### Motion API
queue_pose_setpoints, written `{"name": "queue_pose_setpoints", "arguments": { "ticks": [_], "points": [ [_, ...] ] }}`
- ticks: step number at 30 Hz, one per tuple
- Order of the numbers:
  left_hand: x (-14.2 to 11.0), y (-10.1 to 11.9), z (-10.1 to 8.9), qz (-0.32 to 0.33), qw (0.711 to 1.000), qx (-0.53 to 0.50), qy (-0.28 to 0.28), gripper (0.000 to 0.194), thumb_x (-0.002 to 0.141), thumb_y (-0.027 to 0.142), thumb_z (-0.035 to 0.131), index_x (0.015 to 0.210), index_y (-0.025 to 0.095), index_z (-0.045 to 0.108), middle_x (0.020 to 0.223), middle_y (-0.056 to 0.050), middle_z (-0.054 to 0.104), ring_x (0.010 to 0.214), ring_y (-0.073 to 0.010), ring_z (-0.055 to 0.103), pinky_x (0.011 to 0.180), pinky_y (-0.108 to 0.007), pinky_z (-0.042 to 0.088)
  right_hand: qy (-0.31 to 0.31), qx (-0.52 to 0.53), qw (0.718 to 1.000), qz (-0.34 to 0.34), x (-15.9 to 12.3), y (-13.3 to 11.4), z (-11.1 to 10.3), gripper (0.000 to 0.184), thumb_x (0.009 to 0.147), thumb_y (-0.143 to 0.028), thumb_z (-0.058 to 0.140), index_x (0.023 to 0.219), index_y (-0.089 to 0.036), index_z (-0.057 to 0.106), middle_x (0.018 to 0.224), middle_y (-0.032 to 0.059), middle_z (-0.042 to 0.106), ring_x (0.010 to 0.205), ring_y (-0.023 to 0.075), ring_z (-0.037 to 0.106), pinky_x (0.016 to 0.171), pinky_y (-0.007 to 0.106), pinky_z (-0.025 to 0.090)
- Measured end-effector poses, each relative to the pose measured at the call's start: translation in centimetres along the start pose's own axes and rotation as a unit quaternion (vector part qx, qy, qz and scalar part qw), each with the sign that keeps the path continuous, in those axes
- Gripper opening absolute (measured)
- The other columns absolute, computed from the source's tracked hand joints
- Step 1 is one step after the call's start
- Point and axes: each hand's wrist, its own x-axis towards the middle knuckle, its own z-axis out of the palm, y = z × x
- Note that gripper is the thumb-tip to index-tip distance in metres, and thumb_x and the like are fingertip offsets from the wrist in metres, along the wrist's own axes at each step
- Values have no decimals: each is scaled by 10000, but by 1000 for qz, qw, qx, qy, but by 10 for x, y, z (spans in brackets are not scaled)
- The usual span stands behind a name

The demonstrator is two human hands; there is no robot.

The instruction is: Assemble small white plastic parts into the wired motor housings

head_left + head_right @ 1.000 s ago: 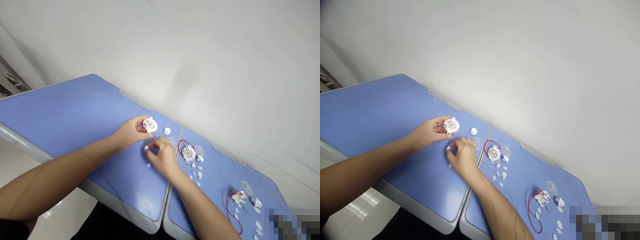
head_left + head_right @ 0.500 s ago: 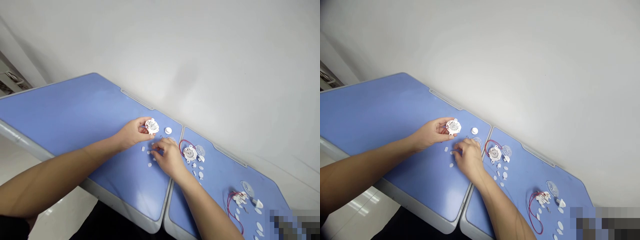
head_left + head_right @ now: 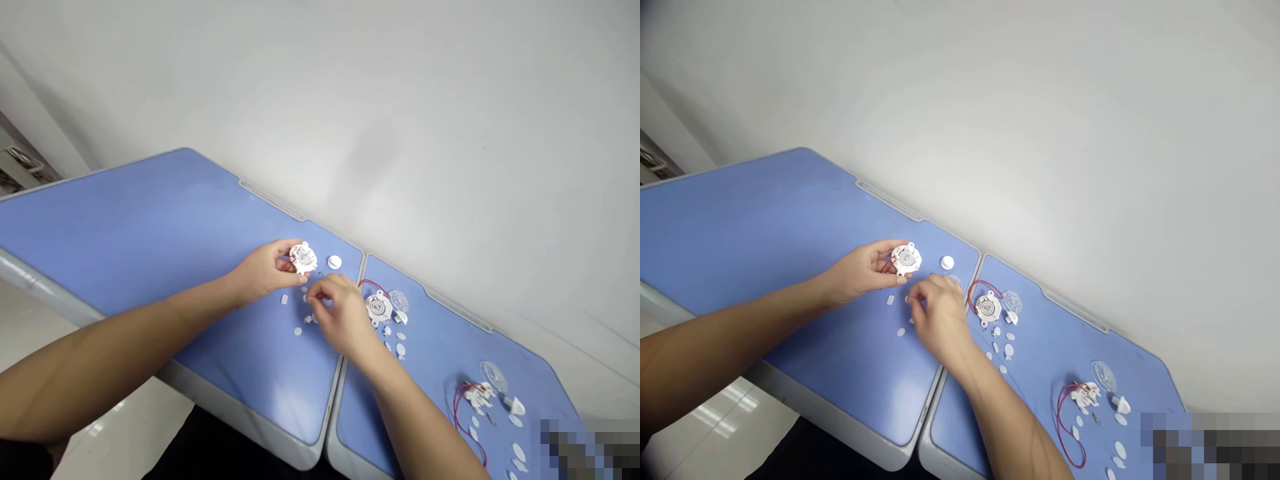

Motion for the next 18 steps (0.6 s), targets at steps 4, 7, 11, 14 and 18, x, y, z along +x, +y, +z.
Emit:
{"name": "queue_pose_setpoints", "arguments": {
  "ticks": [4, 7, 11, 14, 18],
  "points": [
    [-1, -8, 2, -2, 999, -9, -44, 756, 650, 226, 802, 1323, 173, 461, 1071, -74, 683, 987, -207, 654, 925, -377, 482, 101, 38, 994, -6, 1, -8, -26, 113, 845, -190, 546, 755, -221, 607, 745, 11, 580, 772, 183, 525, 759, 341, 402],
    [-2, -13, 7, -5, 998, 2, -67, 740, 662, 243, 793, 1319, 176, 460, 1065, -73, 679, 979, -209, 653, 889, -362, 489, 94, 21, 995, -19, 2, -10, -28, 114, 843, -171, 531, 767, -217, 604, 753, 12, 583, 768, 182, 523, 757, 341, 395],
    [-6, -15, 12, -20, 995, 17, -96, 749, 666, 232, 778, 1332, 174, 440, 1019, -68, 681, 932, -205, 661, 843, -348, 499, 78, 13, 997, -18, 3, -8, -22, 116, 838, -149, 525, 770, -213, 594, 772, 20, 590, 782, 189, 524, 766, 349, 386],
    [-8, -14, 14, -37, 994, 21, -103, 787, 659, 212, 771, 1356, 159, 409, 1010, -74, 679, 902, -202, 663, 822, -346, 503, 61, 11, 998, -18, 3, -7, -20, 121, 833, -139, 524, 769, -215, 593, 786, 27, 589, 799, 196, 524, 776, 355, 384],
    [-9, -14, 15, -39, 994, 20, -99, 793, 646, 198, 779, 1352, 157, 420, 983, -66, 682, 861, -192, 666, 800, -335, 505, 48, 8, 999, -22, 3, -6, -20, 126, 824, -128, 527, 759, -215, 591, 767, 24, 580, 797, 196, 517, 775, 352, 385]
  ]
}}
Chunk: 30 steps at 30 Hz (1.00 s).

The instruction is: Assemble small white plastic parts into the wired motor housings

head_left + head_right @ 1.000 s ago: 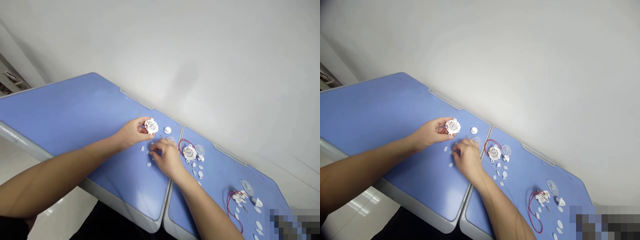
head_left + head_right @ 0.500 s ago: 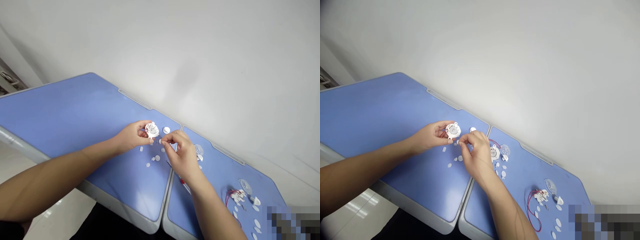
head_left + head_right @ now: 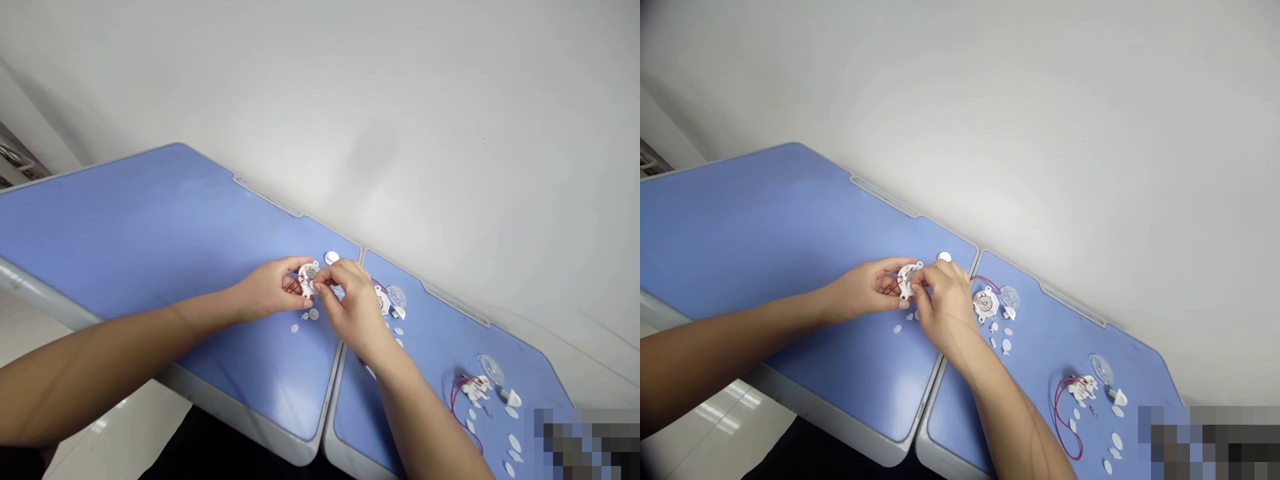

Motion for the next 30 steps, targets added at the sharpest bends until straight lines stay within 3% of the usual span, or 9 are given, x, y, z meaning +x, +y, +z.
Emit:
{"name": "queue_pose_setpoints", "arguments": {
  "ticks": [11, 30],
  "points": [
    [2, -3, 1, 15, 999, -37, -21, 675, 645, 127, 770, 1262, 176, 501, 844, -8, 669, 758, -141, 650, 732, -280, 490, -20, 0, 1000, 10, -1, 1, 3, 121, 785, -100, 552, 739, -206, 590, 782, 26, 611, 801, 197, 530, 785, 358, 386],
    [4, -9, -1, 16, 999, -36, -16, 736, 641, 170, 787, 1306, 183, 470, 971, -51, 678, 857, -176, 662, 782, -311, 500, -4, 1, 1000, 8, -1, -1, 2, 103, 820, -145, 527, 753, -211, 570, 791, 33, 597, 803, 200, 528, 778, 356, 394]
  ]
}}
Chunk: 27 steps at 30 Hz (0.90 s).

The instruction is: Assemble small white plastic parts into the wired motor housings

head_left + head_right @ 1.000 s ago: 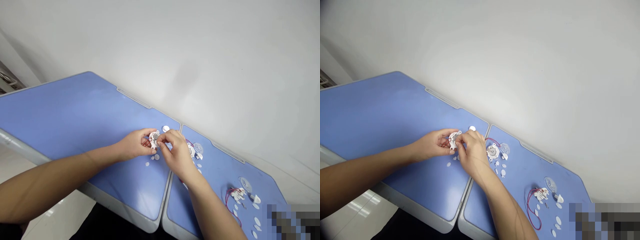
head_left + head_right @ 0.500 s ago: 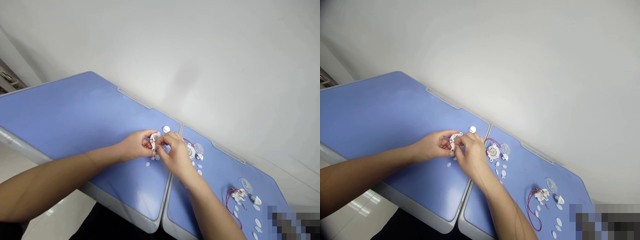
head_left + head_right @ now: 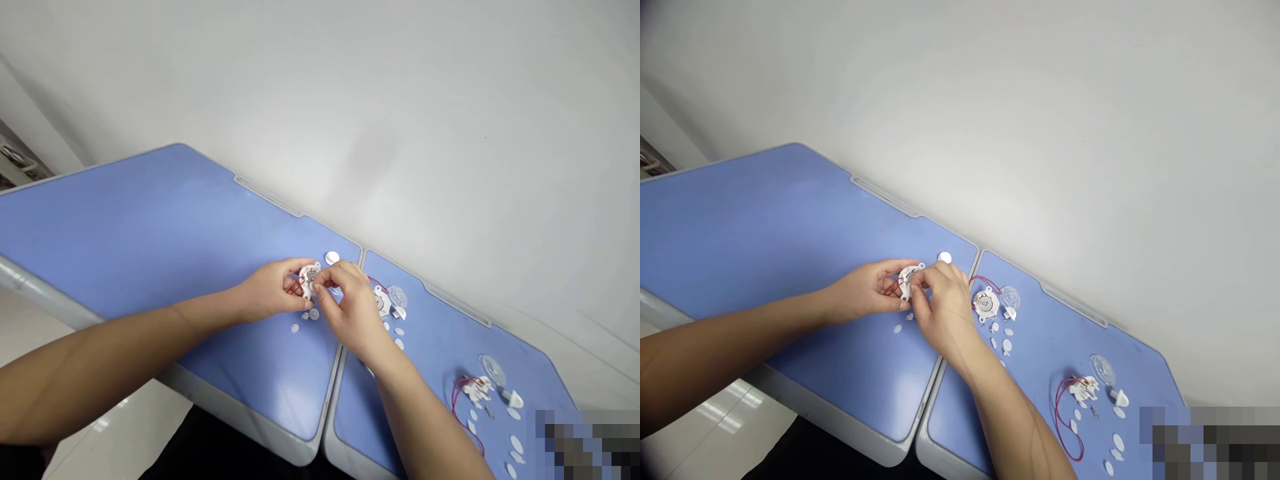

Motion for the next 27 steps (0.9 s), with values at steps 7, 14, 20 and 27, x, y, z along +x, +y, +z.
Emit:
{"name": "queue_pose_setpoints", "arguments": {
  "ticks": [7, 14, 20, 27],
  "points": [
    [0, 2, -1, -9, 1000, 8, 11, 791, 655, 202, 787, 1354, 157, 419, 1015, -75, 681, 914, -191, 658, 852, -352, 488, 3, -14, 1000, -14, -1, 3, -15, 98, 851, -169, 517, 786, -222, 567, 788, 12, 580, 796, 185, 529, 768, 341, 392],
    [-1, 3, -1, -4, 1000, -11, 4, 757, 640, 217, 809, 1317, 177, 472, 1003, -59, 693, 921, -190, 668, 857, -342, 494, -15, -20, 999, -20, -1, 4, -11, 116, 849, -144, 502, 784, -220, 561, 786, 21, 573, 798, 195, 514, 768, 352, 379],
    [-1, 3, 1, -9, 1000, -13, 6, 751, 641, 210, 810, 1312, 181, 475, 990, -53, 688, 917, -187, 664, 850, -340, 500, -30, -15, 999, -21, -2, 6, -9, 119, 840, -120, 515, 790, -213, 571, 794, 16, 575, 807, 190, 512, 777, 348, 374],
    [-1, 5, 1, -10, 1000, -11, -1, 723, 657, 198, 797, 1304, 176, 476, 980, -44, 672, 893, -168, 652, 843, -326, 493, -34, -10, 999, -25, -1, 8, -10, 123, 840, -118, 509, 790, -215, 567, 808, 20, 584, 804, 192, 516, 781, 349, 380]
  ]
}}
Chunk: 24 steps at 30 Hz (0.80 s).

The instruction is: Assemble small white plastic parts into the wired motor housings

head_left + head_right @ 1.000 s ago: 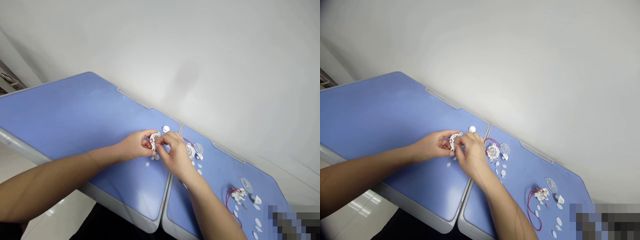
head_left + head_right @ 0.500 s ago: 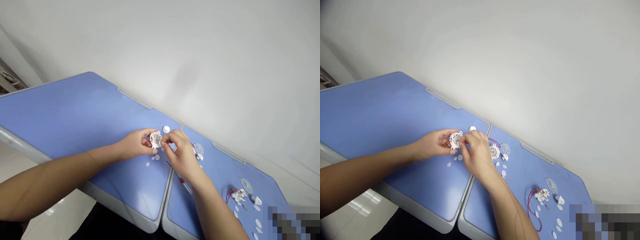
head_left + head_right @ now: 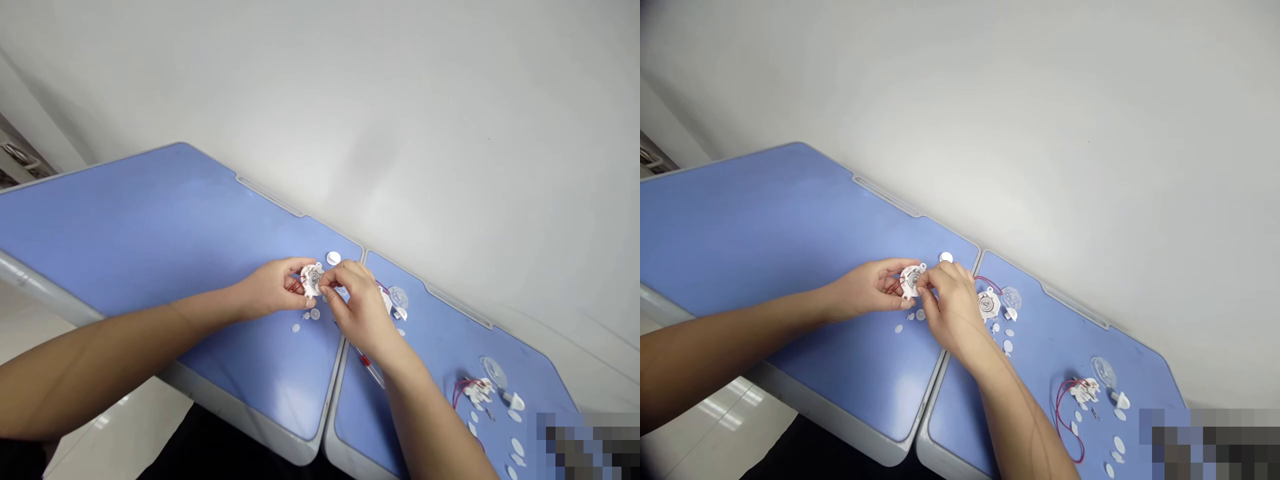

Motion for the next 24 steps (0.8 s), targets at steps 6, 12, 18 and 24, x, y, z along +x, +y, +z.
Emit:
{"name": "queue_pose_setpoints", "arguments": {
  "ticks": [6, 12, 18, 24],
  "points": [
    [1, -2, -1, 8, 1000, 5, -10, 688, 666, 201, 792, 1288, 188, 497, 948, -27, 666, 862, -151, 650, 817, -305, 497, -6, 27, 1000, 2, 1, 1, -1, 116, 843, -131, 506, 785, -213, 566, 801, 24, 582, 801, 193, 514, 768, 346, 387],
    [2, -4, -2, 22, 999, 15, -35, 634, 677, 207, 780, 1257, 184, 524, 974, -38, 667, 850, -155, 657, 793, -304, 509, -31, 126, 989, 66, 5, 2, -3, 110, 836, -162, 517, 751, -211, 567, 780, 15, 558, 791, 178, 519, 744, 318, 406],
    [1, -1, 1, 10, 1000, 23, -7, 669, 657, 178, 776, 1268, 168, 504, 993, -49, 671, 846, -156, 656, 809, -327, 510, -48, 201, 972, 113, 2, 7, -4, 90, 849, -236, 543, 772, -203, 578, 769, 0, 544, 751, 154, 493, 726, 299, 389],
    [-1, 8, 5, 38, 999, 24, -16, 510, 635, 109, 748, 1121, 141, 596, 871, -14, 665, 765, -126, 636, 748, -287, 502, -55, 224, 963, 135, 0, 12, -3, 103, 858, -277, 567, 790, -205, 593, 769, -14, 545, 747, 143, 482, 711, 293, 371]
  ]
}}
